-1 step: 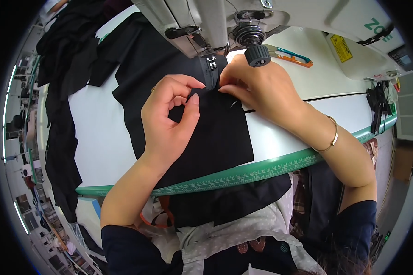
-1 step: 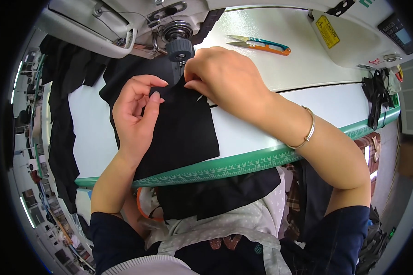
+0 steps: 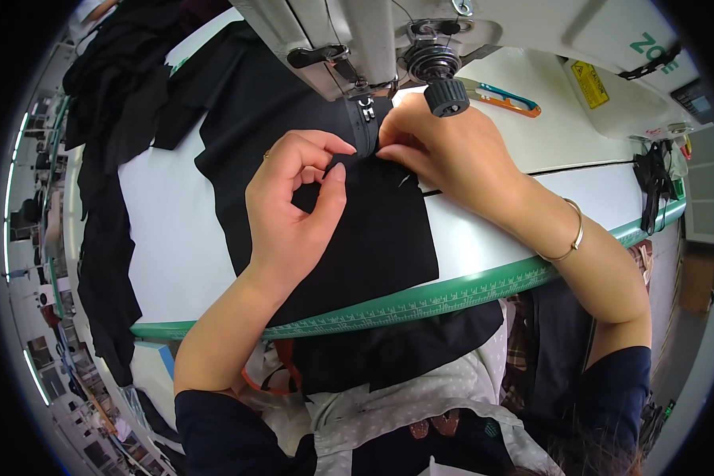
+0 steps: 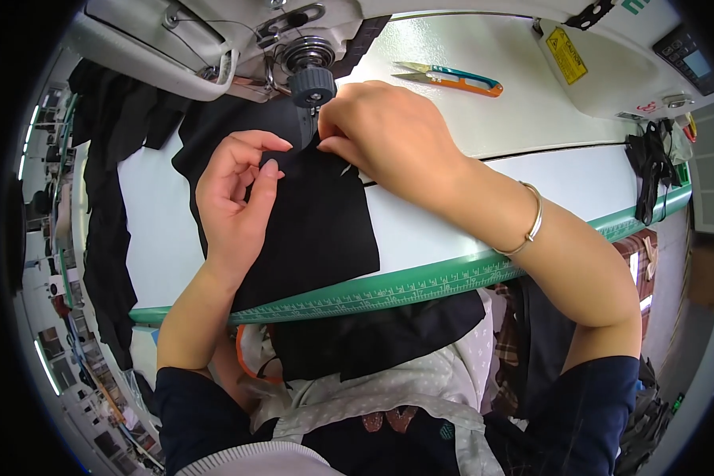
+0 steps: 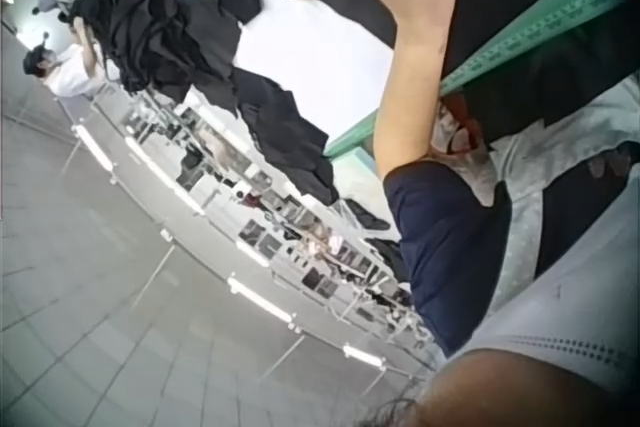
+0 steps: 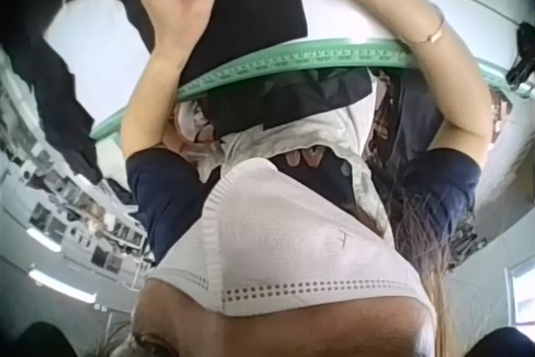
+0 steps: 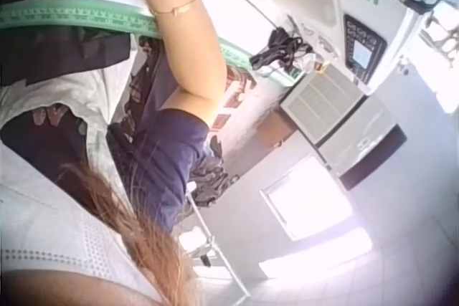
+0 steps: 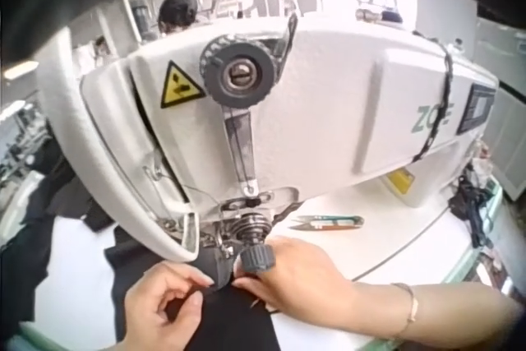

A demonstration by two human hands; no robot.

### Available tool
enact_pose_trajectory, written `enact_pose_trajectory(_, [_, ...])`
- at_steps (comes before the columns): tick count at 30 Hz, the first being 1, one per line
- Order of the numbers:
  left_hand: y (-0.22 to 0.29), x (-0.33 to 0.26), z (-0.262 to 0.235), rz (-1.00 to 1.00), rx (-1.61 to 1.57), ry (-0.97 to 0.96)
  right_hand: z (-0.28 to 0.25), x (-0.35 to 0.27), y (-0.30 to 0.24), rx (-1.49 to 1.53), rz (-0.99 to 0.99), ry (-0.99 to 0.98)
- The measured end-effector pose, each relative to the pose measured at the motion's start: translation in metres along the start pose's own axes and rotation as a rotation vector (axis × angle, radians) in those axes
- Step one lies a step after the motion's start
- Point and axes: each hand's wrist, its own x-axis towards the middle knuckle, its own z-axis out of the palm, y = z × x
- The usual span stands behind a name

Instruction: Sewing a zipper onto a piece of black fabric using an industrial sewing machine.

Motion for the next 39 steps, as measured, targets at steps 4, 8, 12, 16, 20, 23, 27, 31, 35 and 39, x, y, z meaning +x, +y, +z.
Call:
enact_pose_trajectory(4, [0.001,0.001,-0.001,-0.005,0.078,-0.024,0.003,0.005,0.005,-0.002,-0.031,0.010])
enact_pose_trajectory(8, [0.000,-0.001,-0.001,-0.003,0.099,-0.014,-0.032,0.002,0.007,0.373,0.293,-0.169])
enact_pose_trajectory(12, [0.001,0.001,-0.002,0.017,0.102,-0.023,-0.034,-0.006,0.001,0.368,0.268,-0.173])
enact_pose_trajectory(16, [0.001,0.001,0.000,-0.003,0.064,-0.004,-0.013,-0.004,0.000,0.134,0.040,-0.096])
enact_pose_trajectory(20, [0.000,0.003,0.001,0.034,0.081,-0.014,-0.004,-0.007,0.001,0.094,-0.026,-0.074])
enact_pose_trajectory(23, [0.001,0.003,-0.001,0.032,0.126,-0.027,-0.002,-0.008,-0.001,-0.031,-0.094,-0.002])
enact_pose_trajectory(27, [-0.004,0.000,-0.003,0.054,0.180,-0.028,-0.038,-0.010,-0.005,0.399,0.315,-0.220])
enact_pose_trajectory(31, [-0.001,0.003,0.000,0.104,0.209,-0.053,-0.101,-0.037,0.024,0.736,0.243,-0.857])
enact_pose_trajectory(35, [-0.002,0.002,0.000,0.097,0.221,-0.045,-0.108,-0.042,0.004,0.130,0.036,-0.734])
enact_pose_trajectory(39, [0.003,0.001,-0.001,0.091,0.256,-0.050,-0.046,-0.027,-0.013,0.191,-0.016,-0.171])
